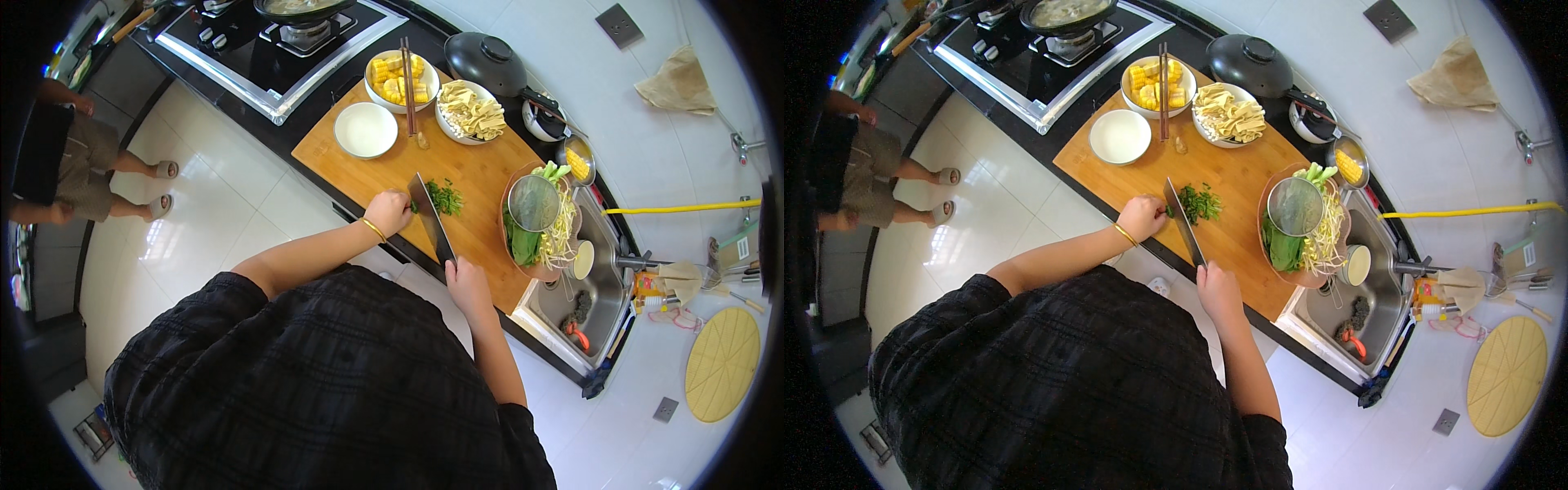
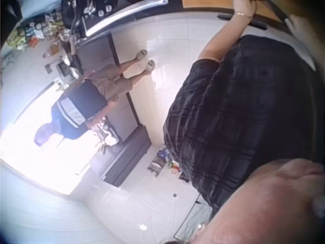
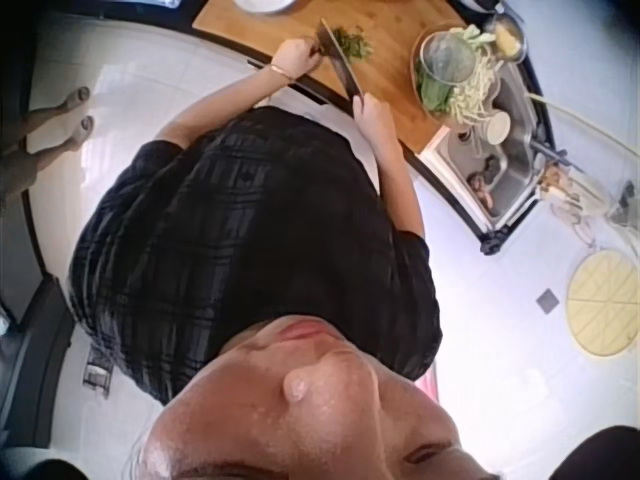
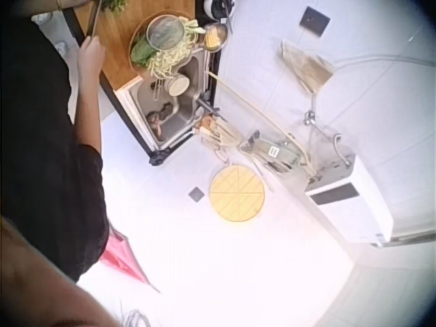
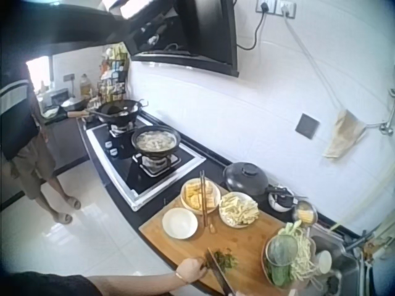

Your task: The person washes green vegetables in a sink, then moves to a wooden cutting board to chop them with a cleaver. They transfer the chopped greens into a small white bowl. The person then retrieves a green onion, chops it into small pieces, and adds it to the same bowl.

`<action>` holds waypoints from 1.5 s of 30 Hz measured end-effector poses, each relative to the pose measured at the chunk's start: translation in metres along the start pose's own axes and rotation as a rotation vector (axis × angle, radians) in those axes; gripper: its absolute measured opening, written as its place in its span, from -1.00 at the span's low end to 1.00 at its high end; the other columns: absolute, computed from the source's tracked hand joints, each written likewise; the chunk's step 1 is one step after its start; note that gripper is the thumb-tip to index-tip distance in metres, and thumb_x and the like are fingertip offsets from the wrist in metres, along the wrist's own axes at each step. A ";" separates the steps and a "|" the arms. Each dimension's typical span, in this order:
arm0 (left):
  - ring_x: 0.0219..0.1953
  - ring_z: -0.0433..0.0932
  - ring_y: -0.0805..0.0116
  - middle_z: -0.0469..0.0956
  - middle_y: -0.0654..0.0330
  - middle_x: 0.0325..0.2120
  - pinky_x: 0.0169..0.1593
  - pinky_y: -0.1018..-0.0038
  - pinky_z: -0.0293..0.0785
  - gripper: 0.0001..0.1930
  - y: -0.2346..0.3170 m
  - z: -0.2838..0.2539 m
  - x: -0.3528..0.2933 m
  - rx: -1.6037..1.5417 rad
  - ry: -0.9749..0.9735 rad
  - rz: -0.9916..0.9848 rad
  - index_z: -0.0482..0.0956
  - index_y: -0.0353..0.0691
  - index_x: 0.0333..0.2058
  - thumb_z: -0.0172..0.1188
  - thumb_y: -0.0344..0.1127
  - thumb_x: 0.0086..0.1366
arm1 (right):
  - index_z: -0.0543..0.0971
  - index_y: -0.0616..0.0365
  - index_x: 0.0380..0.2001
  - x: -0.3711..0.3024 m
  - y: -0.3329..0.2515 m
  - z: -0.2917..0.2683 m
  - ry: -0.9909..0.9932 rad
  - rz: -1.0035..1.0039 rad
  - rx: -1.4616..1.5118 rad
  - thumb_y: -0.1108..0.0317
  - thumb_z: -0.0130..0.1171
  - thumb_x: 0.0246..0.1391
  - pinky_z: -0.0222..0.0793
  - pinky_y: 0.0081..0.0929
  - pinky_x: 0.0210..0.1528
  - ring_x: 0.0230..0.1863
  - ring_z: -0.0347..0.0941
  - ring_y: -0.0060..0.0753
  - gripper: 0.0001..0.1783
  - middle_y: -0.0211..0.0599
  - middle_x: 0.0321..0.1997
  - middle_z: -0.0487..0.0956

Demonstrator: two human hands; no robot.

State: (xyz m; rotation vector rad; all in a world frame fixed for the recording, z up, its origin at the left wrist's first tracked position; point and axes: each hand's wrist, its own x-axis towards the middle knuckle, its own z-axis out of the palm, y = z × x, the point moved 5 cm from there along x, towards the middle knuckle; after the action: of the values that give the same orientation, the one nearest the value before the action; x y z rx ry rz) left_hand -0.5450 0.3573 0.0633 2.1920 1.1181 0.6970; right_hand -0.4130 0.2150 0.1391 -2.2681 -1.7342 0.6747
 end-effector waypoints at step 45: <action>-0.50 0.49 0.21 0.49 0.10 -0.59 -0.42 0.38 0.41 -0.92 0.075 -0.024 0.042 -0.206 -0.275 0.251 0.51 -0.25 -0.52 0.13 -0.38 -0.01 | 0.44 0.02 -0.24 -0.030 0.013 -0.012 0.422 -0.034 -0.265 0.33 0.25 -0.32 0.34 -0.34 -0.48 -0.47 0.42 -0.20 -0.56 -0.29 -0.47 0.45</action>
State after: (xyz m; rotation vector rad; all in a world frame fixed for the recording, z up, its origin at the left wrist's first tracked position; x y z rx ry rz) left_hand -0.4994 0.3624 0.1393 2.1878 0.6125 0.5641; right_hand -0.4023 0.1843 0.1512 -2.3196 -1.7208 -0.0522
